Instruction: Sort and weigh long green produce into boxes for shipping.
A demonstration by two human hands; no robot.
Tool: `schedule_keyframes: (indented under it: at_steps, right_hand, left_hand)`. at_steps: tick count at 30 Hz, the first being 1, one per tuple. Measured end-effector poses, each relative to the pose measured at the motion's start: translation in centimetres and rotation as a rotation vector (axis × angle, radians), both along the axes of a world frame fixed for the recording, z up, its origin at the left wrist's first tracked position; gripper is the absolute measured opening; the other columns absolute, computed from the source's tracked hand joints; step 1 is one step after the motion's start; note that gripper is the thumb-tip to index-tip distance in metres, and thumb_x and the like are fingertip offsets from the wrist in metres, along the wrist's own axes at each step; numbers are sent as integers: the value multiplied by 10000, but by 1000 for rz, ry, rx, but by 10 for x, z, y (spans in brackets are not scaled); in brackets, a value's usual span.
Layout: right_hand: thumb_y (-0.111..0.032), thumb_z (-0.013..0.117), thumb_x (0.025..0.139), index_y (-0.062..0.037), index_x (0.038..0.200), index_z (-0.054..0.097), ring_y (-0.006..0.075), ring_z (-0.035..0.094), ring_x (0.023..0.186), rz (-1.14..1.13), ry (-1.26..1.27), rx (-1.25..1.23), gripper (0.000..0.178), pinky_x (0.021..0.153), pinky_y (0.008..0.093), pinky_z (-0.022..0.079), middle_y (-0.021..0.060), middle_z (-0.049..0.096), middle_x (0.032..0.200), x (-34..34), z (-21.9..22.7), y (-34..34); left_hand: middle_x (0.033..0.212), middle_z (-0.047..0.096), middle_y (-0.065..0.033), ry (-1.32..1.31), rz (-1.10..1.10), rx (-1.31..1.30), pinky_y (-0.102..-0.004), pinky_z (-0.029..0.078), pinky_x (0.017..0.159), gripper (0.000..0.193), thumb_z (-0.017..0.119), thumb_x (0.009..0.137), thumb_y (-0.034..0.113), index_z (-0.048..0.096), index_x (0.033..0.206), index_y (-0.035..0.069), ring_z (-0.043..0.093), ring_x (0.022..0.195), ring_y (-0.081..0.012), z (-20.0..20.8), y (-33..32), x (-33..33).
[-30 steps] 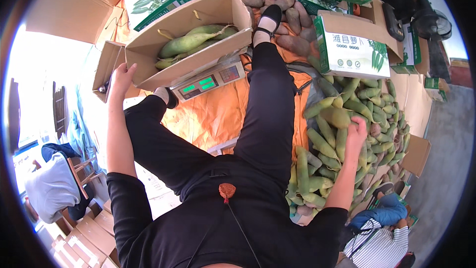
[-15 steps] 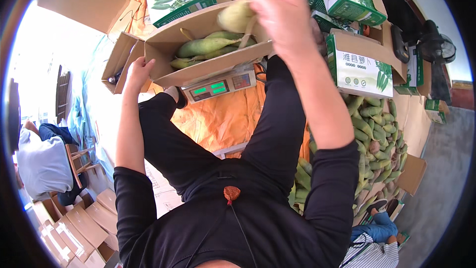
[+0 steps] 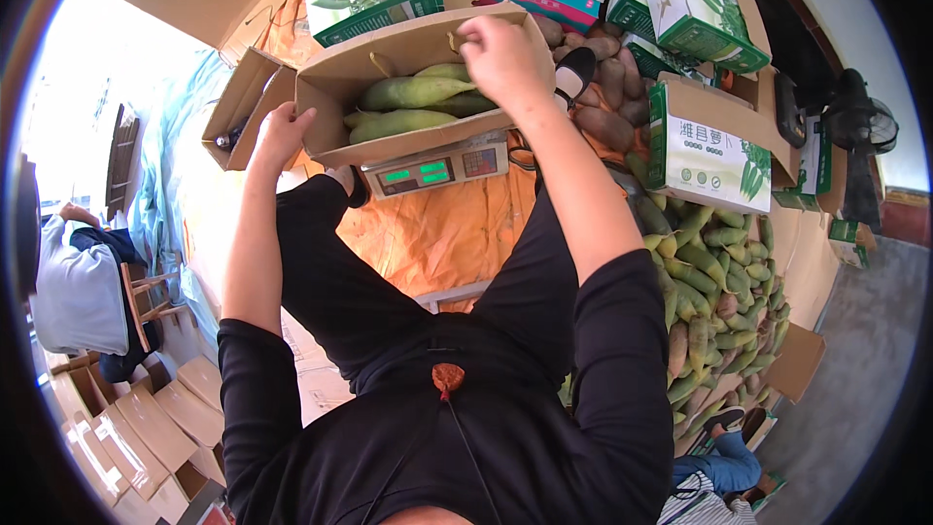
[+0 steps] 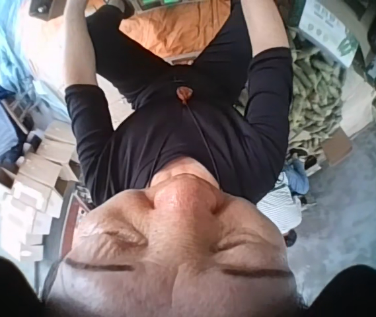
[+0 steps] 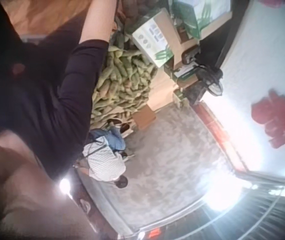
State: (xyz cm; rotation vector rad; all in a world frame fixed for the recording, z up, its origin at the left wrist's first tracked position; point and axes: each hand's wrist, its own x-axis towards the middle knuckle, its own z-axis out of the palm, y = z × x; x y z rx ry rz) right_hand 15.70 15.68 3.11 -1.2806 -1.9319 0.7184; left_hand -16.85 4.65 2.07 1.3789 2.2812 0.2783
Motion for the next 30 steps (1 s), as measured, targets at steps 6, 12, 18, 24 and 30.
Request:
schedule_keyframes:
  at_steps: [6, 12, 18, 24, 30]
  right_hand:
    - [-185, 655, 822, -11, 968, 663, 196, 659, 841, -383, 259, -35, 228, 764, 319, 510, 118, 691, 883, 88, -35, 36]
    - [-376, 666, 823, -3, 930, 670, 196, 646, 840, -462, 194, -379, 388, 753, 318, 486, 122, 687, 863, 113, -59, 23]
    - [-617, 611, 750, -64, 944, 688, 310, 641, 916, -367, -263, -435, 591, 823, 387, 475, 160, 679, 940, 101, -48, 25]
    - [-443, 571, 792, -86, 990, 685, 342, 618, 1003, -266, -533, -466, 424, 843, 436, 480, 169, 669, 1016, 88, -28, 21]
    - [-394, 534, 820, -67, 950, 682, 378, 609, 956, -182, -531, -352, 382, 821, 462, 472, 199, 659, 966, 88, -26, 9]
  left_hand:
    - [953, 668, -170, -84, 11, 109, -389, 484, 808, 452, 640, 824, 411, 646, 1027, 7, 642, 913, -296, -14, 6, 0]
    - [970, 672, -144, 28, 36, -57, -397, 480, 820, 494, 615, 822, 482, 660, 1018, 31, 643, 922, -281, 1, 9, 3]
    - [1047, 675, -132, 148, 60, -227, -409, 479, 876, 505, 593, 826, 514, 677, 1032, 61, 637, 1007, -276, 7, 11, 18]
    - [1055, 677, -136, 198, 51, -313, -411, 490, 877, 458, 609, 838, 461, 683, 1037, 56, 637, 1013, -298, 0, 20, 14]
    - [1056, 674, -139, 196, 38, -273, -415, 493, 869, 382, 620, 838, 425, 694, 1005, 89, 638, 999, -307, 8, 15, 10]
